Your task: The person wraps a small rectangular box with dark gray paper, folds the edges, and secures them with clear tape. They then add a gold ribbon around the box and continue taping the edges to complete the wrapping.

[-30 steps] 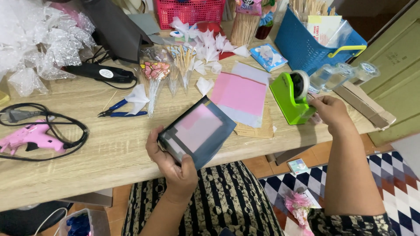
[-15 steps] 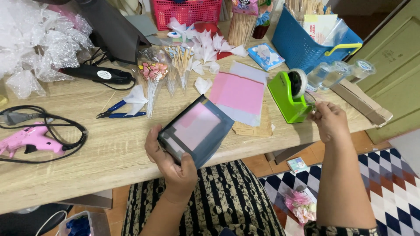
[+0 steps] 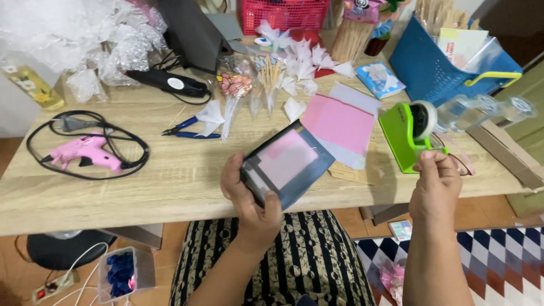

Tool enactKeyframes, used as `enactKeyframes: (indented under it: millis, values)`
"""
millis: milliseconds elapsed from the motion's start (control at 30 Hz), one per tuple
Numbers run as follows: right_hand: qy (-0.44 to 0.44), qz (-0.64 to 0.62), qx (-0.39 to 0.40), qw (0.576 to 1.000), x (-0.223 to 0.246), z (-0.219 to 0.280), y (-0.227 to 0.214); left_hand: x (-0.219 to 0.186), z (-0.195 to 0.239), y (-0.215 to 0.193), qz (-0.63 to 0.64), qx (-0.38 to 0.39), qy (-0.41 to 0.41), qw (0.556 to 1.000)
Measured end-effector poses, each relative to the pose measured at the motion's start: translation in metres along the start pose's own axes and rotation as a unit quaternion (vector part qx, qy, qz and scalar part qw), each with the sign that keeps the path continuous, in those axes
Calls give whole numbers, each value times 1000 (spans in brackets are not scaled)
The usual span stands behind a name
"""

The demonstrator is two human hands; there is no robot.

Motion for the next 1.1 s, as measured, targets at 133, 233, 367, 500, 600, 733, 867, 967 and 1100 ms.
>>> enactKeyframes:
  millis: [133, 233, 367, 500, 600, 733, 867, 967, 1100]
  values:
    - [-56, -2, 228, 972, 62, 55, 60, 9, 4, 1, -54, -1, 18, 998]
    - [-183, 95, 380, 902, 94, 80, 93, 16, 7, 2, -62, -62, 68, 994]
    - [-265, 216, 455, 822, 123, 86, 125, 19, 9, 0, -53, -45, 49, 996]
    - [-274, 271, 503, 774, 147, 101, 147, 23, 10, 0, -59, -23, 33, 997]
    - [-300, 327, 513, 735, 150, 104, 161, 14, 5, 0, -54, -25, 32, 998]
    - [-301, 340, 524, 721, 136, 98, 171, 15, 5, 0, -62, -27, 39, 997]
    - [-286, 357, 522, 720, 124, 96, 181, 15, 5, 0, -60, -29, 42, 997]
    - [-286, 379, 498, 725, 117, 94, 186, 16, 5, 0, -54, -31, 34, 997]
    - [-275, 414, 423, 757, 121, 96, 186, 19, 7, 0, -52, -27, 24, 998]
Point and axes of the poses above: each hand's wrist, its own z-axis away from the middle knuckle, its own y-axis out of the palm, x = y × z, the point moved 3 cm from there along -z, towards the middle knuckle, and after that the axes turned 13 degrees about y, right-handed, at the moved point
